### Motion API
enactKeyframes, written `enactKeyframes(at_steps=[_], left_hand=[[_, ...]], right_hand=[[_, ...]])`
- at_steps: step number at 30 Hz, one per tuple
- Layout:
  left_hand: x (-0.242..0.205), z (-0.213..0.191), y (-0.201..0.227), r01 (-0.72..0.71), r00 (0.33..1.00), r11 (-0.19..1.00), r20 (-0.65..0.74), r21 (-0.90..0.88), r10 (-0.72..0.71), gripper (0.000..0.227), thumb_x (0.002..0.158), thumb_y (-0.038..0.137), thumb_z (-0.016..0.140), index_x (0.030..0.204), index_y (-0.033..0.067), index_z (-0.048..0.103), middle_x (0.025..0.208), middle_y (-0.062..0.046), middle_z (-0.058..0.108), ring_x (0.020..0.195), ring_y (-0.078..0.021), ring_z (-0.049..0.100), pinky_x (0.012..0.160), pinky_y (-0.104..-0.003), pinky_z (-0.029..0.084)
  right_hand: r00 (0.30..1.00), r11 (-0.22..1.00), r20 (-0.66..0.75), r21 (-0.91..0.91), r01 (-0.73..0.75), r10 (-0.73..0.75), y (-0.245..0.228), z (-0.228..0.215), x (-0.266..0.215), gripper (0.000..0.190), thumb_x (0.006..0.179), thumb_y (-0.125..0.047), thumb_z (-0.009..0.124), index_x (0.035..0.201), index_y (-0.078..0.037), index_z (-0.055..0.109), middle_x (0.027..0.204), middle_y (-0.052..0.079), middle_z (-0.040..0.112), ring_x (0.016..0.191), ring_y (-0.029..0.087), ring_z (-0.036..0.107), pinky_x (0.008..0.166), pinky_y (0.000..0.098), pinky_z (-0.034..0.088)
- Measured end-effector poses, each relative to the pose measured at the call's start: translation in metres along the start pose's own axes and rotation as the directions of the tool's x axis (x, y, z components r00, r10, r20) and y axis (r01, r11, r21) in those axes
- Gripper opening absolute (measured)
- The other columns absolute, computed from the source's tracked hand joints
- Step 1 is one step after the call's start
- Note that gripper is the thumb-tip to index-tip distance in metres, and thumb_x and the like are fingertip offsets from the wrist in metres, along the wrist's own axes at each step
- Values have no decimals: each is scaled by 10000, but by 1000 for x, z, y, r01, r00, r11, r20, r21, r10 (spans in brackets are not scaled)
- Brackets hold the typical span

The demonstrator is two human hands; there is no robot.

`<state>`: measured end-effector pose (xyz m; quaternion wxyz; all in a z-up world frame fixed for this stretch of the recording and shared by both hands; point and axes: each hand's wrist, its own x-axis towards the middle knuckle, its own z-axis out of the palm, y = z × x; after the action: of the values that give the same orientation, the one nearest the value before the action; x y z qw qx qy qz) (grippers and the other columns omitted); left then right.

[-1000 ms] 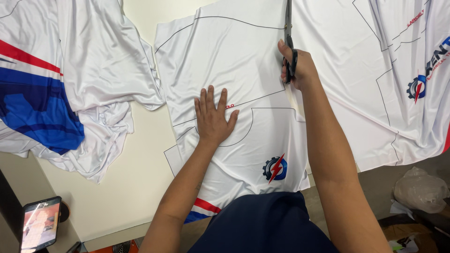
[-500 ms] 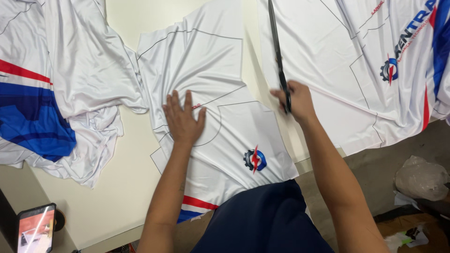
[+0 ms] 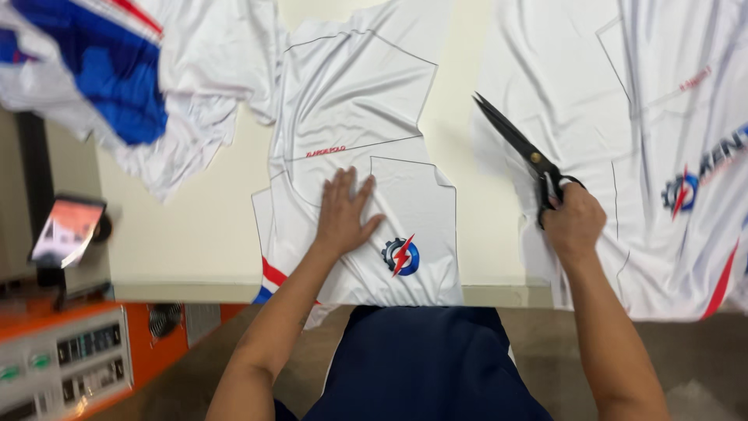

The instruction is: The person uses large shears to cut a white polo shirt along pre-drawn black outlines on a white worktable. They trim the side seams and bottom hem, then reposition the fabric to continue cutting along the marked lines. Cut fabric pieces are moved aside as the cutting progresses.

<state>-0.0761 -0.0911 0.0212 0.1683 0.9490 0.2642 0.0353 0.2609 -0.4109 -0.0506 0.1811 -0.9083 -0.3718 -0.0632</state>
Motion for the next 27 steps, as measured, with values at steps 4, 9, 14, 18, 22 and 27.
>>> enactKeyframes(at_steps=[4,9,14,18,22,27], left_hand=[[-25,10,43,105,994,993,-21,-58,-106,808,846,502,726,1515,137,458,1578,-283,324,1471,-490,269,1183,-655,193],[-61,12,62,291,952,954,-83,-68,-296,788,872,490,718,1526,134,459,1571,-285,333,1471,-491,269,1190,-653,189],[-113,10,65,439,889,898,-125,-33,-440,774,887,476,700,1529,121,454,1558,-303,342,1465,-497,273,1183,-652,178],[-143,19,50,541,810,840,-255,-24,-529,739,904,451,694,1512,95,471,1555,-299,370,1452,-500,308,1181,-630,220],[-160,25,16,598,728,801,-395,-34,-561,733,935,431,706,1525,68,467,1549,-311,388,1440,-497,336,1194,-598,269],[-155,12,-28,742,611,663,-306,-98,-730,808,896,432,729,1546,74,408,1529,-306,387,1381,-474,377,1119,-547,333]], right_hand=[[973,966,-41,-138,219,-227,121,-28,82,96,853,-73,698,860,-83,603,905,115,656,845,321,643,740,430,497],[998,958,24,-284,-46,55,209,-84,129,99,876,-110,719,899,-70,631,897,117,668,827,307,651,733,421,502],[960,930,45,-263,-256,276,167,-106,125,127,898,-147,741,937,-57,660,889,119,681,808,293,658,726,413,507],[948,936,44,-183,-301,314,164,-110,115,159,917,-177,758,967,-46,684,883,120,690,793,282,665,720,406,511],[973,975,79,27,-221,218,163,-101,91,195,935,-207,776,998,-36,707,876,121,700,779,271,671,714,399,515],[959,950,275,313,-19,-72,40,-63,13,243,957,-244,797,1036,-23,736,868,123,713,760,257,679,707,391,519]])
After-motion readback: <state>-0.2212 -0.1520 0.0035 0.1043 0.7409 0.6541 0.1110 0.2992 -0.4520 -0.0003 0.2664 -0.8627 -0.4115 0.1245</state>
